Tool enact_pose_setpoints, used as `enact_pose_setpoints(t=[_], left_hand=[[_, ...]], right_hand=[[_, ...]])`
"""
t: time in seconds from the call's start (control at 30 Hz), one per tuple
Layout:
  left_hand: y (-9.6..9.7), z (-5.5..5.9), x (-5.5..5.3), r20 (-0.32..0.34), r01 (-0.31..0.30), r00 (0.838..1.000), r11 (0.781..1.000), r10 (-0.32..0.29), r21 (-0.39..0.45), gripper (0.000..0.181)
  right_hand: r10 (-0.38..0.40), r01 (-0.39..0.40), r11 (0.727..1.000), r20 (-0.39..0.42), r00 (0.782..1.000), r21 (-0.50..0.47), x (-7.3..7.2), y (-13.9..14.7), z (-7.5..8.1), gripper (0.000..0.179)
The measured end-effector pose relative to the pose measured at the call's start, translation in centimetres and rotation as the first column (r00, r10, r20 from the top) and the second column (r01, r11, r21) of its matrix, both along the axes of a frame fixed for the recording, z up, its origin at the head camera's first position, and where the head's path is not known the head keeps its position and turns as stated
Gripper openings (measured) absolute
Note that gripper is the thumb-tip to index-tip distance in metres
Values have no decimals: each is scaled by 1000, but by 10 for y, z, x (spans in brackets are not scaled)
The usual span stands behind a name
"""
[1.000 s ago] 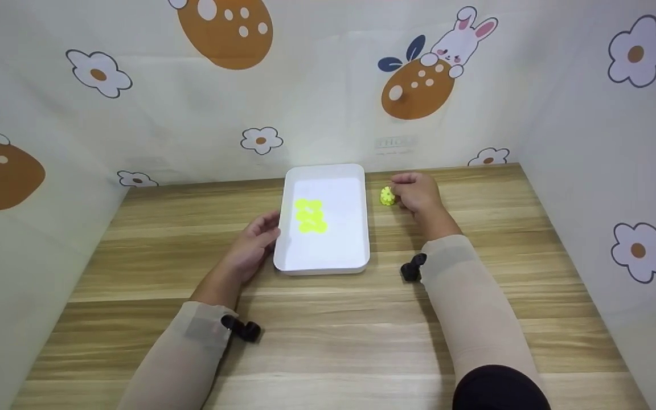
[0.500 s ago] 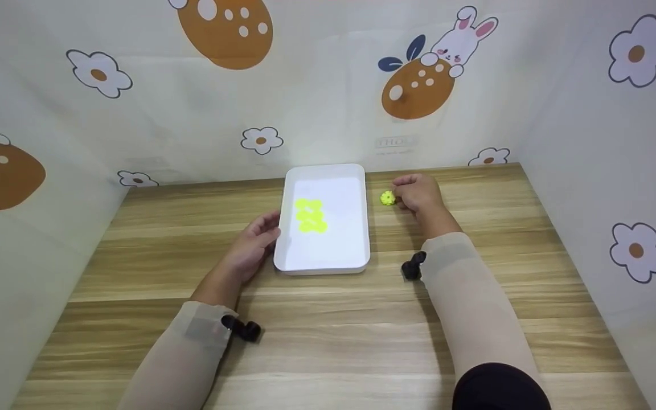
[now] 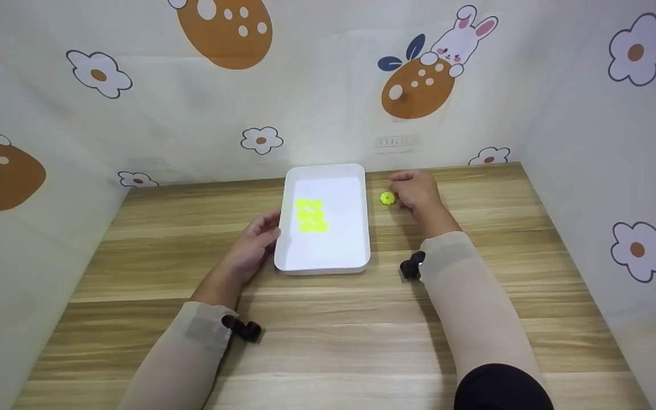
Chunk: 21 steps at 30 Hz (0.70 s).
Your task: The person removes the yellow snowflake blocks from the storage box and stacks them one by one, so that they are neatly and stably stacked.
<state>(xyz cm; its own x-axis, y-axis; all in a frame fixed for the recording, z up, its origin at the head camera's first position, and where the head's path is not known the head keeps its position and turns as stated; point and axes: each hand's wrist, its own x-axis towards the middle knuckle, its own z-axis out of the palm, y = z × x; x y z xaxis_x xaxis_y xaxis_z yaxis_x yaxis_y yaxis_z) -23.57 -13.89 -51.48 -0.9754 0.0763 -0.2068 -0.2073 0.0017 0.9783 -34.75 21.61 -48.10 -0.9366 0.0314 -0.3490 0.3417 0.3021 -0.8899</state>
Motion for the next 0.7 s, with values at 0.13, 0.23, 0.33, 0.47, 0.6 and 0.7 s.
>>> enact_pose_setpoints(t=[0.13,0.23,0.33,0.47,0.6,0.7], left_hand=[[0,0,0,-2,0,1000,1000,0,5,54],[0,-1,-1,0,-4,1000,1000,4,8,53],[1,0,0,3,-10,1000,1000,10,2,53],[1,1,1,4,-12,1000,1000,12,-5,53],[0,1,1,14,-10,1000,1000,10,-6,53],[0,1,0,22,-6,1000,1000,6,-7,52]], right_hand=[[33,-33,999,-14,999,-35,4,-10,14,40],[84,-85,996,-63,995,-15,8,-20,26,39],[124,-126,992,-106,987,-6,11,-33,37,38],[155,-160,987,-127,980,-24,14,-50,48,34],[185,-193,980,-147,972,-43,15,-66,54,29],[209,-222,973,-177,962,-58,15,-76,57,28]])
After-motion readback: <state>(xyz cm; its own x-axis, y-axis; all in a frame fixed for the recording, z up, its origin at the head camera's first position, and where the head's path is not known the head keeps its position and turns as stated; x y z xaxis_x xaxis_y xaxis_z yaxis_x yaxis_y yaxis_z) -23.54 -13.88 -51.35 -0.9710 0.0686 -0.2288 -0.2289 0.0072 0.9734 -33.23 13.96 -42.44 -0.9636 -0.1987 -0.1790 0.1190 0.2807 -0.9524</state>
